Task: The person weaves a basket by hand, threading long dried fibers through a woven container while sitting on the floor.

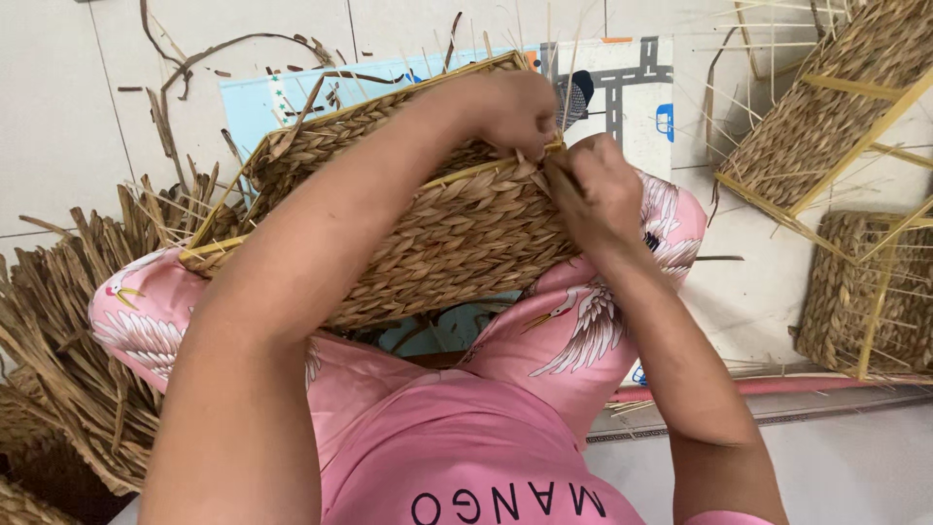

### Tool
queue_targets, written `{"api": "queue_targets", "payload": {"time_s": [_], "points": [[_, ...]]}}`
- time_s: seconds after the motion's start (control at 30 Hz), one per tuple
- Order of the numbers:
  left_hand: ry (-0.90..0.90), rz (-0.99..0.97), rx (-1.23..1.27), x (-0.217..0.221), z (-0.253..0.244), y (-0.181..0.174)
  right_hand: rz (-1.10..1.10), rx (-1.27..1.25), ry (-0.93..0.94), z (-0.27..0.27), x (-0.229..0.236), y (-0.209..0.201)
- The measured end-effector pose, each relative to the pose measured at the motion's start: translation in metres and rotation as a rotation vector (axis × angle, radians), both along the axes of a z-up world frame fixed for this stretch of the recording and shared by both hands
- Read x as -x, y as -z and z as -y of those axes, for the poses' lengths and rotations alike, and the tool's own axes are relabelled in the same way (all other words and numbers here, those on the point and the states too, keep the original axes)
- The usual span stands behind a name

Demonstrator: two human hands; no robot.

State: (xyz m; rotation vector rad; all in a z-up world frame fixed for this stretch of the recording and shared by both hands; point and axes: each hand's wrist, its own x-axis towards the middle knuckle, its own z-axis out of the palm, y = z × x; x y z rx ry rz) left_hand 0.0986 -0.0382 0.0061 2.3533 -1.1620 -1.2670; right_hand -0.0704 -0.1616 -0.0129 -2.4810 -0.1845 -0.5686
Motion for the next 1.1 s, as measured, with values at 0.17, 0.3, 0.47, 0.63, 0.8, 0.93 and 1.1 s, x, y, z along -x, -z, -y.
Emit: {"api": "queue_targets", "payload": {"time_s": [0.17, 0.3, 0.47, 0.63, 0.8, 0.93, 1.1], "points": [[-0.396, -0.747, 0.158, -0.026, -0.019, 0.025, -0.172, 0.048, 0.021, -0.003, 0.000, -0.011], [-0.335, -0.703, 0.173, -0.025, -0.018, 0.045, -0.192, 0.027, 0.003, -0.004, 0.005, -0.024], [-0.381, -0.623, 0.092, -0.014, -0.015, 0.056, -0.461, -0.795, 0.173, 0.004, 0.010, -0.018], [-0.341, -0.615, 0.173, -0.016, -0.025, 0.050, -0.300, -0.228, 0.027, 0.008, -0.002, -0.008], [-0.301, -0.350, 0.117, -0.009, -0.026, 0.058, -0.320, -0.340, -0.045, 0.013, 0.000, -0.007], [-0.388, -0.381, 0.306, -0.006, -0.027, 0.068, -0.356, -0.487, 0.095, 0.018, 0.006, -0.006], [-0.298, -0.223, 0.341, 0.005, -0.024, 0.073, -0.377, -0.329, -0.038, 0.024, -0.008, -0.027]]}}
